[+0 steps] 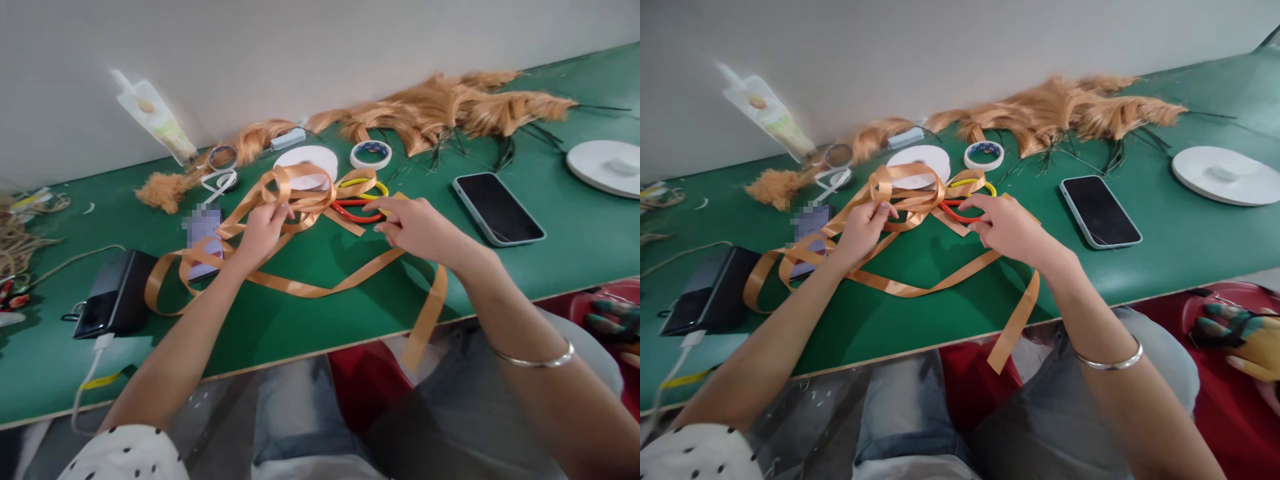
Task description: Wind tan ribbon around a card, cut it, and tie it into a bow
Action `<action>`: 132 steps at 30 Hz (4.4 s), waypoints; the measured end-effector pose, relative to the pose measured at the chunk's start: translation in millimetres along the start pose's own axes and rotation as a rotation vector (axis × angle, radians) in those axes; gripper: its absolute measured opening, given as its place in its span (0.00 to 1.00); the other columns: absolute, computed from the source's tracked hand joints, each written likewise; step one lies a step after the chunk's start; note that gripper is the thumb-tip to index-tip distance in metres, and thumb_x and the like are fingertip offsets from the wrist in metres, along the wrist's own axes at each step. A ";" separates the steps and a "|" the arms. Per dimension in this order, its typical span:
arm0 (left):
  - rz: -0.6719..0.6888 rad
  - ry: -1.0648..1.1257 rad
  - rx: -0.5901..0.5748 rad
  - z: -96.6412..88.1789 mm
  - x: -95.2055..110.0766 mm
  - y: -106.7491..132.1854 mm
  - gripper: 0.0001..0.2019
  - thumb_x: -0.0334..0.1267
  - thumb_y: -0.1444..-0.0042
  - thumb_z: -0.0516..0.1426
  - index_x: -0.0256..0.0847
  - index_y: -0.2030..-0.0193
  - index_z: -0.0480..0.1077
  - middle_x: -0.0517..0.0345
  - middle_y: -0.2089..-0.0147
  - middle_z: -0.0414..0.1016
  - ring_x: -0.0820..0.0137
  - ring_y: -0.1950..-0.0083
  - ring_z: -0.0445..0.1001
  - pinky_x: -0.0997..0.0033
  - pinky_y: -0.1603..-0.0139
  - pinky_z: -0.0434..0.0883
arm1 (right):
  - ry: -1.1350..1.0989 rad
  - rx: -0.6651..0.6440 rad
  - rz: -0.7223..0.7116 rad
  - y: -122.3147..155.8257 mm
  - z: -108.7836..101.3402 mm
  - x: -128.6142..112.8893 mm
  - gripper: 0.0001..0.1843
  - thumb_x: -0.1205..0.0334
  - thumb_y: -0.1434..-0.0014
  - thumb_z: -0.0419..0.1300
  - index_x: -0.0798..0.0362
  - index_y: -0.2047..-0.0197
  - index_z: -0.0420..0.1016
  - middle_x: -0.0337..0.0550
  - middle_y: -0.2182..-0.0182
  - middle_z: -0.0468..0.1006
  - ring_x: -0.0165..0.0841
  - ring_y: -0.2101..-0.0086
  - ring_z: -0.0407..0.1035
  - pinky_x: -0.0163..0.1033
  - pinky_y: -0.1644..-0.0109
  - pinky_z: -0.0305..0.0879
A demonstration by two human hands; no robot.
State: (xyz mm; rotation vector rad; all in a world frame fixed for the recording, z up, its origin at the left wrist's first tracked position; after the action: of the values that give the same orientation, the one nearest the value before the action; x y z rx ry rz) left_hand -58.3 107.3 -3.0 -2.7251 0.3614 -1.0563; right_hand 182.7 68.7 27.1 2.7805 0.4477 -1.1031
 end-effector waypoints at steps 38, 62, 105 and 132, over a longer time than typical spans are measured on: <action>0.037 0.385 0.104 -6.3 -0.6 0.7 0.24 0.57 0.41 0.45 0.40 0.75 0.67 0.64 0.84 0.50 0.77 0.82 0.52 0.74 0.80 0.52 | 0.483 0.582 0.205 -7.0 -20.5 31.0 0.12 0.67 0.43 0.48 0.53 0.66 0.73 0.46 0.76 0.75 0.38 0.71 0.69 0.42 0.64 0.59; -0.083 0.693 0.269 0.5 -4.0 1.9 0.20 0.55 0.42 0.47 0.42 0.72 0.68 0.69 0.86 0.45 0.78 0.86 0.44 0.72 0.84 0.47 | 0.227 0.729 0.166 -8.8 -34.5 35.8 0.17 0.73 0.45 0.46 0.55 0.64 0.75 0.42 0.81 0.75 0.35 0.71 0.72 0.40 0.58 0.60; -0.224 1.104 0.330 -1.8 2.9 4.6 0.16 0.48 0.41 0.51 0.39 0.70 0.69 0.72 0.88 0.44 0.81 0.87 0.40 0.77 0.86 0.43 | 0.355 0.675 0.245 -10.2 -21.1 31.3 0.18 0.68 0.42 0.45 0.55 0.58 0.76 0.48 0.73 0.79 0.39 0.66 0.73 0.43 0.59 0.61; -0.346 1.242 0.495 -6.5 -5.0 7.1 0.17 0.45 0.37 0.46 0.40 0.70 0.69 0.71 0.89 0.43 0.80 0.88 0.40 0.76 0.86 0.45 | 0.290 0.693 0.223 -11.5 -20.1 31.5 0.17 0.69 0.42 0.45 0.54 0.62 0.76 0.46 0.74 0.77 0.38 0.68 0.72 0.43 0.58 0.59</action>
State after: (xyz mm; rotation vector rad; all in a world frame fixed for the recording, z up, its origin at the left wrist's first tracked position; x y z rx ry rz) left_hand -67.4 101.4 -3.3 -1.4365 -0.2238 -2.4190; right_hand 213.9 91.1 20.1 3.4864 -0.2907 -0.9331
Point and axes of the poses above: each hand's wrist, its own y-axis away from the middle knuckle, its own z-axis out of the palm, x = y × z, the point moved 5 cm from there along -y, towards the middle knuckle
